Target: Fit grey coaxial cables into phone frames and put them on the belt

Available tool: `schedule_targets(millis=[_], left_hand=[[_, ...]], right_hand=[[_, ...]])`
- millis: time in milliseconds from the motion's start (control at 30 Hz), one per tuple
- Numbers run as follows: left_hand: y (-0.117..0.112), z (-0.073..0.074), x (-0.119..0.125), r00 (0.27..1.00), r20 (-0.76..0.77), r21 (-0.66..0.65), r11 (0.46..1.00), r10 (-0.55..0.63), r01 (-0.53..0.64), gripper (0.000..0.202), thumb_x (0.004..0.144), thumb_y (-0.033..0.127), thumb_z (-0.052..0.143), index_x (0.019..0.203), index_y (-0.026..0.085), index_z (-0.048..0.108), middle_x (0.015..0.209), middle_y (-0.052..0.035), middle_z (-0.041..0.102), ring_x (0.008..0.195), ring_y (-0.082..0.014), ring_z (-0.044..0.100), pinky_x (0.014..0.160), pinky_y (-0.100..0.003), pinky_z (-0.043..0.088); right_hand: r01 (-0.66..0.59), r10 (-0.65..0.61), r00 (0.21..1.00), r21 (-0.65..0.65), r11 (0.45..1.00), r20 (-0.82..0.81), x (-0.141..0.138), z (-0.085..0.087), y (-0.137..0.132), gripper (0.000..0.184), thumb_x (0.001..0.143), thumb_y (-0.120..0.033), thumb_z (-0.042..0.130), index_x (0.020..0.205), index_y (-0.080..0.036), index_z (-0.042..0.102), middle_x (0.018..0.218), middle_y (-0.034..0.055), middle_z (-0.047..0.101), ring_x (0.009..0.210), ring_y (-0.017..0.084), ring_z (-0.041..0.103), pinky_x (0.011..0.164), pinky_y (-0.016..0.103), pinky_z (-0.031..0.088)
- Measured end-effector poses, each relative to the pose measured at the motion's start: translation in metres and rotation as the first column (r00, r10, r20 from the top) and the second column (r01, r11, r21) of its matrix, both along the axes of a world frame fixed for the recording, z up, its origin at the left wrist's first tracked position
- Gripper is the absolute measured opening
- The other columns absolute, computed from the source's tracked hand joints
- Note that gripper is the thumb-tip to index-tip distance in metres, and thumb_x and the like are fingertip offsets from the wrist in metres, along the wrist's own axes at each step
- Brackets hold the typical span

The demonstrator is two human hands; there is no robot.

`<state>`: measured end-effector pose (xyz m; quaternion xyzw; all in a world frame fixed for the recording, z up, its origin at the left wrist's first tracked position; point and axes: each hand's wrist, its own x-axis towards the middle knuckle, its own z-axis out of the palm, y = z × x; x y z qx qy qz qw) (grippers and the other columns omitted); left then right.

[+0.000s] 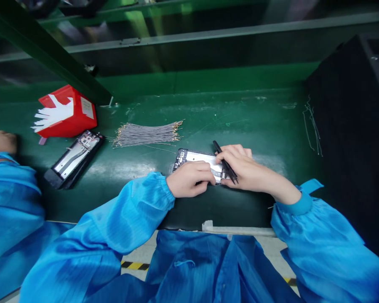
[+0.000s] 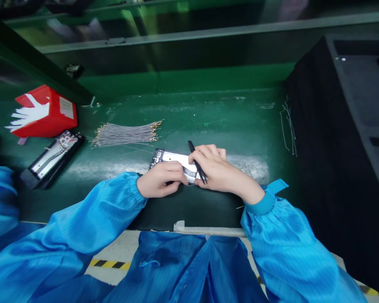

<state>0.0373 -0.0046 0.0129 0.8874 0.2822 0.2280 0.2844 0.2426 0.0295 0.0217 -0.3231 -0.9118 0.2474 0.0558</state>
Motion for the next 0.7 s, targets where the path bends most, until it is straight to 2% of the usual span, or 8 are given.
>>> schedule_targets(millis=[133, 300, 567, 700], left_hand=[[-0.0006, -0.0006, 0.0020, 0.998, 0.001, 0.024, 0.997, 0.070, -0.070, 0.022, 0.075, 0.008, 0.037, 0.077, 0.014, 0.058, 0.070, -0.0035, 0.053, 0.067, -0.0128, 0.047, 0.064, -0.023, 0.039], [-0.0008, -0.0022, 0.0042, 0.994, -0.013, 0.051, 0.992, 0.113, -0.112, 0.020, 0.076, 0.008, 0.037, 0.077, 0.014, 0.057, 0.070, -0.0035, 0.052, 0.069, -0.0130, 0.048, 0.065, -0.023, 0.040], [-0.0006, -0.0051, 0.0059, 0.986, -0.085, 0.068, 0.988, 0.144, -0.139, 0.019, 0.075, 0.010, 0.037, 0.077, 0.014, 0.056, 0.069, -0.0029, 0.049, 0.068, -0.0135, 0.046, 0.064, -0.023, 0.040], [0.0006, -0.0026, 0.0043, 0.993, -0.061, 0.037, 0.994, 0.104, -0.101, 0.021, 0.075, 0.009, 0.036, 0.075, 0.015, 0.056, 0.070, -0.0032, 0.050, 0.068, -0.0132, 0.047, 0.065, -0.023, 0.040]], right_hand=[[-0.006, 0.007, 0.999, 0.003, 1.000, -0.041, 0.0022, -0.0025, 0.0025, 0.033, 0.074, -0.032, 0.061, 0.098, -0.023, 0.040, 0.104, 0.0056, 0.045, 0.099, 0.024, 0.036, 0.078, 0.034, 0.028], [-0.049, 0.049, 0.999, 0.057, 0.997, 0.001, 0.0011, -0.0008, 0.0038, 0.030, 0.077, -0.036, 0.059, 0.097, -0.022, 0.042, 0.103, 0.0065, 0.045, 0.095, 0.023, 0.037, 0.074, 0.032, 0.028], [-0.065, 0.056, 0.995, 0.102, 0.993, 0.086, -0.0053, 0.0057, 0.0031, 0.028, 0.072, -0.025, 0.057, 0.094, -0.021, 0.042, 0.103, 0.0077, 0.043, 0.091, 0.024, 0.037, 0.070, 0.031, 0.027], [-0.046, 0.040, 0.997, 0.089, 0.995, 0.068, -0.0060, 0.0042, 0.0014, 0.029, 0.069, -0.022, 0.055, 0.095, -0.021, 0.041, 0.100, 0.0070, 0.043, 0.090, 0.024, 0.037, 0.069, 0.031, 0.026]])
